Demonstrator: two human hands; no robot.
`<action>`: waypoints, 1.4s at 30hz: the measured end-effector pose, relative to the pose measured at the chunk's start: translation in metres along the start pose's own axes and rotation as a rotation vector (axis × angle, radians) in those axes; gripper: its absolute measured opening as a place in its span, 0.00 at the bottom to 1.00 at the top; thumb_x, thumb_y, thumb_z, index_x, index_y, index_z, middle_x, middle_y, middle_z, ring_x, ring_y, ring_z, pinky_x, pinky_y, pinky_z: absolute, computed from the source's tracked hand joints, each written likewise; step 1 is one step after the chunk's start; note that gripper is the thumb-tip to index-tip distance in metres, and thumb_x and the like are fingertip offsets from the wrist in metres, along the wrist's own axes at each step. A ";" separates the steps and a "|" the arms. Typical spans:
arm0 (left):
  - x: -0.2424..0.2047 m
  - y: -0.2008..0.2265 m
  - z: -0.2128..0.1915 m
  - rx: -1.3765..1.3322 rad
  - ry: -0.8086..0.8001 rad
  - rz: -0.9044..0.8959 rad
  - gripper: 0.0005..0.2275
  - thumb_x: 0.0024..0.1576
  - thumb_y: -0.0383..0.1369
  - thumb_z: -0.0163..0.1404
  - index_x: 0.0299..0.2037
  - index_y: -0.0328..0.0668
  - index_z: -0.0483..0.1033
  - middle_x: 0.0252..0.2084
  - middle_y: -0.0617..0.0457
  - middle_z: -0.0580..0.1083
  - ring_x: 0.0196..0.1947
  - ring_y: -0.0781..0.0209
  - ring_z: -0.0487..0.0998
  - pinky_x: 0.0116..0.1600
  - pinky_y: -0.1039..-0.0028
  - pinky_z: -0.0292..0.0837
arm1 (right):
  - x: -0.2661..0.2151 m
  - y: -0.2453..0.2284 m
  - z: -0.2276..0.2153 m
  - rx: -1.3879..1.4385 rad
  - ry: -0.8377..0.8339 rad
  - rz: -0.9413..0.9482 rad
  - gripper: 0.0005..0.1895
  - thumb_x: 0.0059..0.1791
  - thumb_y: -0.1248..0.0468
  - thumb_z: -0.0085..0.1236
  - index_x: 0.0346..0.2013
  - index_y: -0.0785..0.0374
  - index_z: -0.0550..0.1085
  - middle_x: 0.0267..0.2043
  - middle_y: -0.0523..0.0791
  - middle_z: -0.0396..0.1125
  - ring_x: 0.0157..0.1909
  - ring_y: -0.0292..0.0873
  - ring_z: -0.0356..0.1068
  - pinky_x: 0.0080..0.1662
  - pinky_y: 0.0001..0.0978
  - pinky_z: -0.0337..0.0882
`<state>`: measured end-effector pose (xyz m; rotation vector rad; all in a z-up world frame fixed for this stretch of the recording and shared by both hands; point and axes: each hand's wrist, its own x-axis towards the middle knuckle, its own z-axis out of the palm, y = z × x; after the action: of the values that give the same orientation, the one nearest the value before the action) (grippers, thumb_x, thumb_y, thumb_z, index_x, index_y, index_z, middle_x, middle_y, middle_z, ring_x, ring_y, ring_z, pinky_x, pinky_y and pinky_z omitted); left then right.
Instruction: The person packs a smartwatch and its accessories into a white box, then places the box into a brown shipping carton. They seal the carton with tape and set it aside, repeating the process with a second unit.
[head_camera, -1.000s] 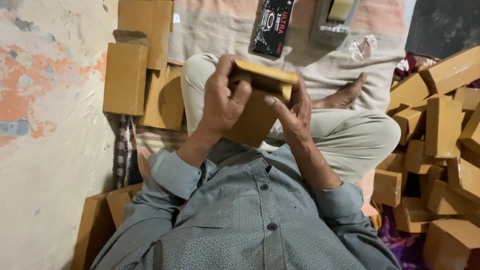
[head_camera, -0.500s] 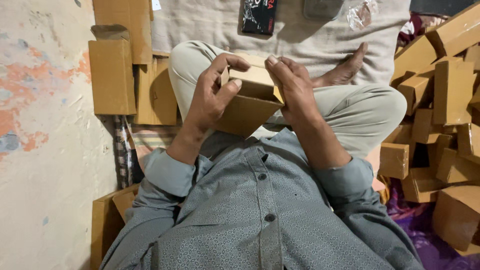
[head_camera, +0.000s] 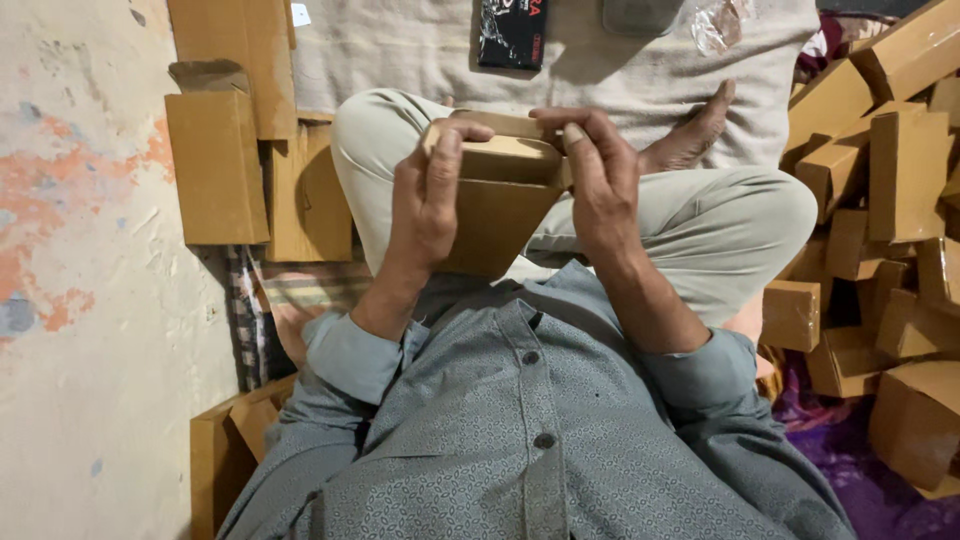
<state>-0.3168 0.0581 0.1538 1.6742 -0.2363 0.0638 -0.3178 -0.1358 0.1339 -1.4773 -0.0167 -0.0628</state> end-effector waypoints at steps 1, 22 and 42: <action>0.001 0.000 -0.002 -0.035 0.025 -0.058 0.19 0.72 0.42 0.33 0.47 0.37 0.76 0.39 0.52 0.78 0.39 0.64 0.77 0.46 0.73 0.75 | 0.002 0.006 0.000 0.127 -0.024 0.017 0.13 0.61 0.67 0.43 0.52 0.70 0.75 0.49 0.48 0.71 0.50 0.38 0.70 0.55 0.29 0.72; 0.014 -0.015 -0.014 0.017 0.100 -0.046 0.17 0.72 0.40 0.35 0.48 0.35 0.73 0.43 0.55 0.75 0.43 0.69 0.71 0.52 0.75 0.67 | 0.266 0.248 0.001 -0.861 0.329 0.434 0.43 0.33 0.47 0.79 0.48 0.73 0.69 0.47 0.57 0.71 0.51 0.59 0.70 0.53 0.48 0.69; 0.006 -0.022 -0.003 0.079 0.104 -0.206 0.18 0.70 0.43 0.42 0.53 0.36 0.75 0.25 0.58 0.60 0.27 0.73 0.58 0.32 0.77 0.55 | 0.062 0.001 -0.023 0.325 -0.168 -0.080 0.15 0.55 0.74 0.67 0.54 0.71 0.73 0.49 0.48 0.75 0.51 0.38 0.74 0.59 0.31 0.74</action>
<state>-0.3065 0.0622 0.1336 1.7597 0.0176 0.0058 -0.2566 -0.1607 0.1336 -1.1527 -0.2128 0.0002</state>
